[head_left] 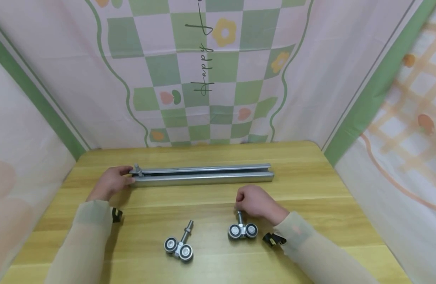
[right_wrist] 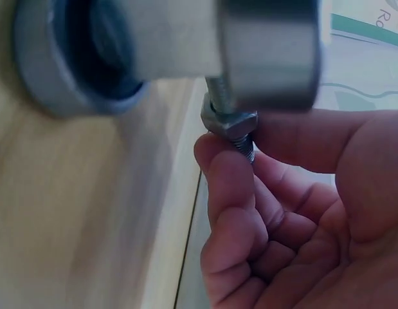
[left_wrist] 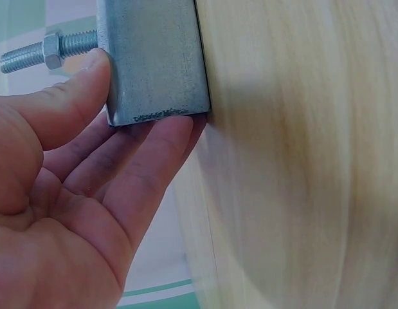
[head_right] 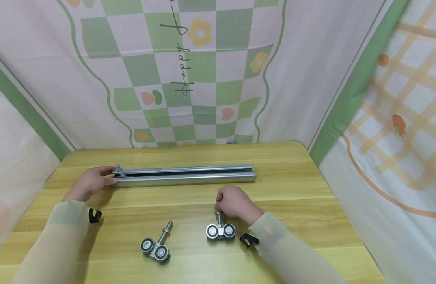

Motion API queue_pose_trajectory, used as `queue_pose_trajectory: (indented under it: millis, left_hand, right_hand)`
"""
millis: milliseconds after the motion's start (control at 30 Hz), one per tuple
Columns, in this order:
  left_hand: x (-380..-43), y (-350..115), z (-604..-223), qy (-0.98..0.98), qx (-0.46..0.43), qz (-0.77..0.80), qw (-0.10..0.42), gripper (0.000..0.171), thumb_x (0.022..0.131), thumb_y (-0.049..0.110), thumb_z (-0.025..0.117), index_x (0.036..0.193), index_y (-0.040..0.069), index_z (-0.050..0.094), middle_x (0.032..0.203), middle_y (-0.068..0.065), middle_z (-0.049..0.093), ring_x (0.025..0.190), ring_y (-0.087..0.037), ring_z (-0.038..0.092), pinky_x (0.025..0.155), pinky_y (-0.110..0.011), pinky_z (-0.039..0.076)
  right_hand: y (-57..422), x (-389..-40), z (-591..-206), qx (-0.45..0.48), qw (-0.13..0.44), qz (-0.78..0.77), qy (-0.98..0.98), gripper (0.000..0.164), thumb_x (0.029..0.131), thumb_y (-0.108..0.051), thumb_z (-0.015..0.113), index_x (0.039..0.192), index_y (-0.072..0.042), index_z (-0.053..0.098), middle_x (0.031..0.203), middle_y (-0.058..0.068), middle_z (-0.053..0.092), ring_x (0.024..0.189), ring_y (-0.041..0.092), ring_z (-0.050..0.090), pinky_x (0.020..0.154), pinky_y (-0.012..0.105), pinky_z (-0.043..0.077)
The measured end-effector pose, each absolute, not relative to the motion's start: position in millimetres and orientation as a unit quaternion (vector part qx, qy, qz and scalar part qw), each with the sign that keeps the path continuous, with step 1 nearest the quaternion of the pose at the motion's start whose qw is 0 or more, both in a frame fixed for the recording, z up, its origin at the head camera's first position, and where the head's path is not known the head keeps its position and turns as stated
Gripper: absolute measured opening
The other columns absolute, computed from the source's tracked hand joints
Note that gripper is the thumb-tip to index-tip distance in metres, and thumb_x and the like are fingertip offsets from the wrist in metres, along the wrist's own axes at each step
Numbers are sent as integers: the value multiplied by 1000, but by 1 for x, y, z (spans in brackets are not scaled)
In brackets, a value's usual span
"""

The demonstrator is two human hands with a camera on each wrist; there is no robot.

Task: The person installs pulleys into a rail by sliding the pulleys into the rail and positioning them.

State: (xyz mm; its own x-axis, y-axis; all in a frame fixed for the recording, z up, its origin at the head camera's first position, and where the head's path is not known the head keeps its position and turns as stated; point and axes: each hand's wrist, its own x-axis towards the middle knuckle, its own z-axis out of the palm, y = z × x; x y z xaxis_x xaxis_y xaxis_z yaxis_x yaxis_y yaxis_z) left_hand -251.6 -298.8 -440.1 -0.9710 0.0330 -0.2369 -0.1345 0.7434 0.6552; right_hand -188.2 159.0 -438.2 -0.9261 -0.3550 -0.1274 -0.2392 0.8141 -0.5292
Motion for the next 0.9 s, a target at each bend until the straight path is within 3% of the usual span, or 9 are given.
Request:
queue_pose_trajectory:
  millis: [233, 567, 900]
  left_hand:
    - [-251, -297, -440, 927, -24, 357, 111, 61, 98, 22, 64, 148, -4, 41, 150, -29, 38, 132, -47, 40, 107, -62, 31]
    - [-252, -297, -439, 926, -28, 360, 113, 62, 98, 24, 65, 149, -3, 40, 150, -29, 37, 132, -47, 39, 107, -63, 30]
    - [-250, -296, -439, 925, -32, 360, 115, 61, 99, 24, 64, 149, -2, 40, 150, -29, 37, 129, -45, 43, 106, -63, 31]
  right_hand:
    - [163, -191, -433, -145, 87, -274, 947, 14, 86, -14, 75, 77, -18, 65, 72, -8, 61, 66, 14, 55, 62, 33, 48]
    - [167, -183, -416, -157, 52, -258, 952, 12, 90, -13, 73, 81, -17, 65, 76, -9, 62, 70, 11, 57, 69, 36, 52]
    - [166, -166, -399, -182, 36, -243, 952, 14, 89, -10, 73, 81, -15, 62, 70, -9, 59, 62, 9, 53, 59, 30, 49]
